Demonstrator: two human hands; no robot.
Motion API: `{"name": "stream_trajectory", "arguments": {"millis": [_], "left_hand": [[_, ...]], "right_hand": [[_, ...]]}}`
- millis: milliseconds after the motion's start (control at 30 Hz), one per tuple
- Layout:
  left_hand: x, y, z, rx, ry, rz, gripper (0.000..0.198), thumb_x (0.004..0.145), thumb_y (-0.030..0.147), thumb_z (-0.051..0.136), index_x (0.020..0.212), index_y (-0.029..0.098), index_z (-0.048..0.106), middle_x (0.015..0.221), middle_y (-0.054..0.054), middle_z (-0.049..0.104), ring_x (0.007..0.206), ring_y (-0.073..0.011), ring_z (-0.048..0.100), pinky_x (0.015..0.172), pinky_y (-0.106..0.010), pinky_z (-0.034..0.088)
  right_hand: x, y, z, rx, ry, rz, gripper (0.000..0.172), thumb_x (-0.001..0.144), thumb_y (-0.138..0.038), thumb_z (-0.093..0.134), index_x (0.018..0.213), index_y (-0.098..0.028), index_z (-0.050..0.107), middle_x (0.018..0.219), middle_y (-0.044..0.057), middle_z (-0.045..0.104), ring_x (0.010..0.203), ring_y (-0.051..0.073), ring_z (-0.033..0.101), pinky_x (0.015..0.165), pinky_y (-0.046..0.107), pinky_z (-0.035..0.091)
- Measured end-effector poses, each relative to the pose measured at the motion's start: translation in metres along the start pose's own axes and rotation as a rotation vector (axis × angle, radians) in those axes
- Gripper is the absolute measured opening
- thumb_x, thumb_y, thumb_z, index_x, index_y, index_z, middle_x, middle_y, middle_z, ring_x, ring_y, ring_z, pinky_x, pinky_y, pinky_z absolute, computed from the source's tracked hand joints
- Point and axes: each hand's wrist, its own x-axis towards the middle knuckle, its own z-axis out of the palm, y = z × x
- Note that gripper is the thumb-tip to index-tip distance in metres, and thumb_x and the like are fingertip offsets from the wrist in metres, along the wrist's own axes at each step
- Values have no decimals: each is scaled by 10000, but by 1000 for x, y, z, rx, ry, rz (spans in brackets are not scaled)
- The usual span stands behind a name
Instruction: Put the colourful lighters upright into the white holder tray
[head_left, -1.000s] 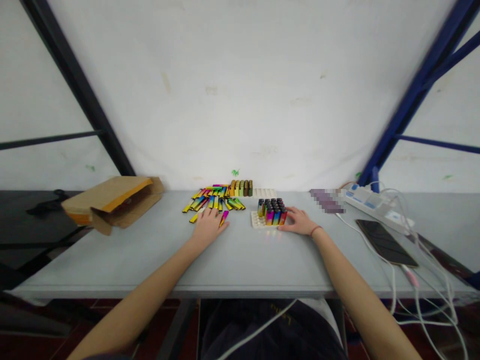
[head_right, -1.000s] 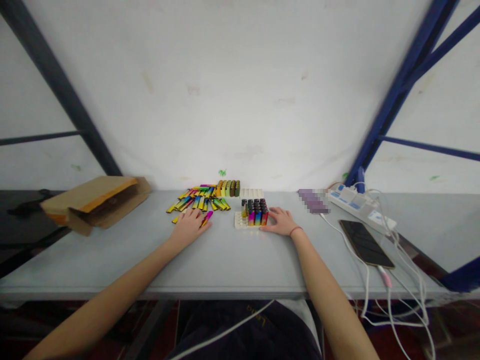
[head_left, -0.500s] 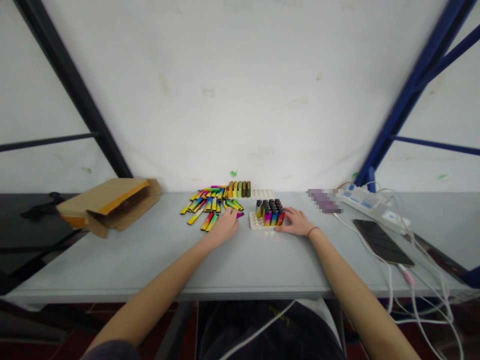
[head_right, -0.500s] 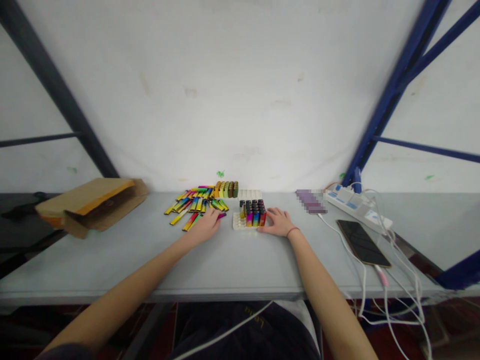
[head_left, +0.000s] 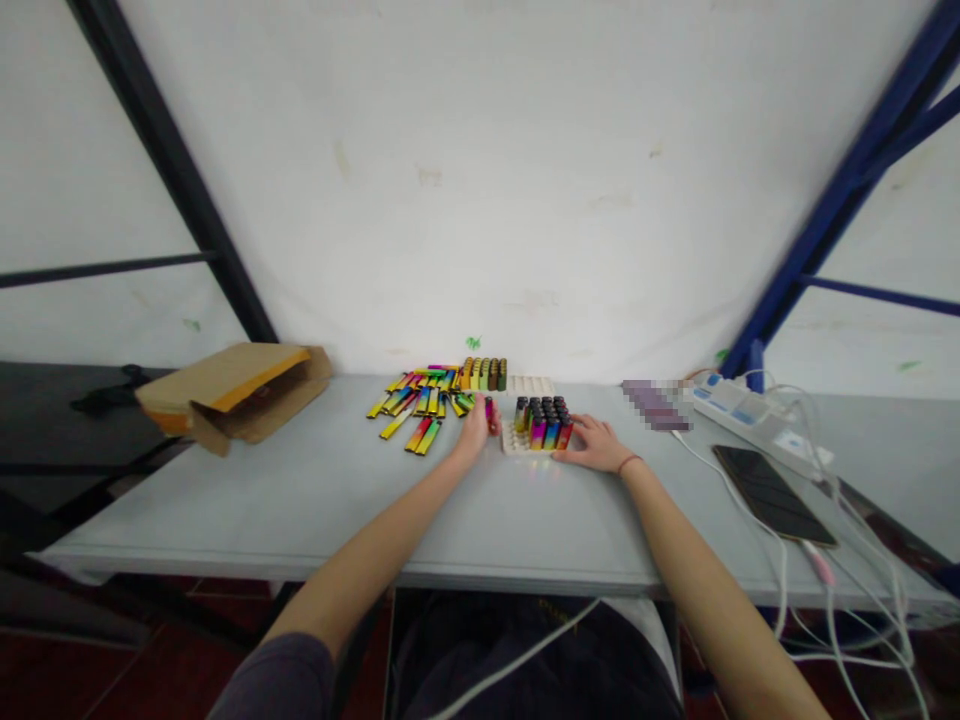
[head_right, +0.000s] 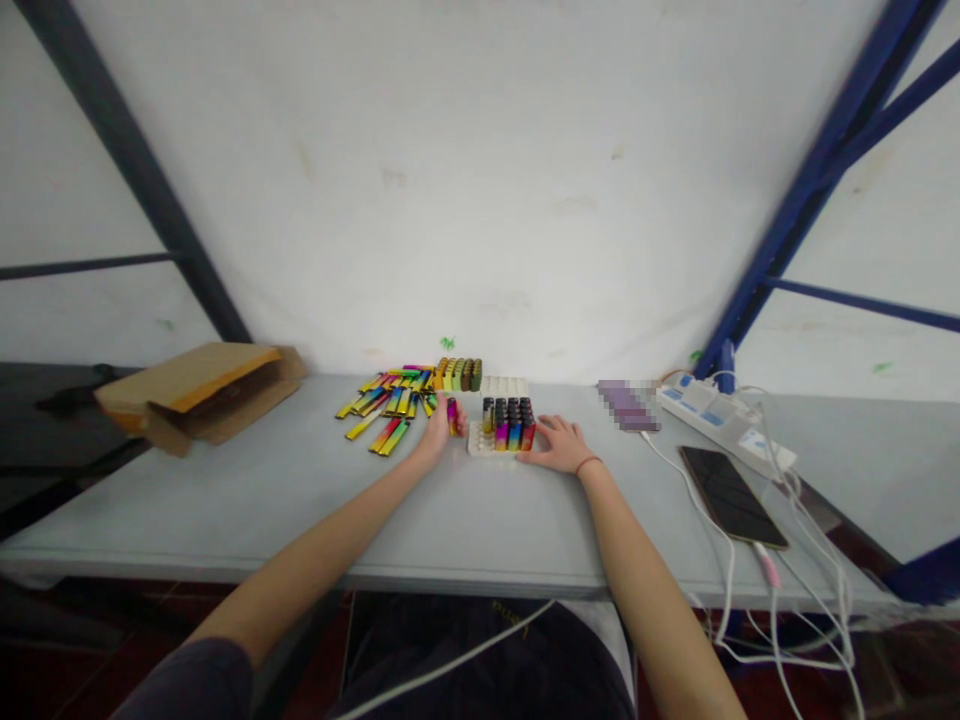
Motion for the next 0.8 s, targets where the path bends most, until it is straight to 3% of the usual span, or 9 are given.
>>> {"name": "stream_trajectory", "arguments": {"millis": [233,567,800], "left_hand": [[-4,3,0,-29,-42,-73,505,891,700,423,777,209,440,511,99,313,361,-54,214,363,-175,128],[-3,-2,-1,-30,48,76,454,898,665,473,905,211,483,594,72,463,409,-68,388,379,-182,283],[2,1,-4,-72,-15,-98,576,845,716,473,596,200,416,445,72,334,349,-50,280,364,-183,200]], "right_hand": [[-1,-1,-2,-5,-16,9,795,798,-752,582,1396,-229,564,1563,147,409,1443,379,351,1173,573,260],[0,0,-1,-2,-9,-10,805,796,-779,557,1396,-243,564,1560,145,417,1432,369,364,1152,564,283],[0,0,-3,-2,-29,-8,837,788,-781,559,1419,-230,545,1562,151,414,1444,375,349,1159,571,280]]}}
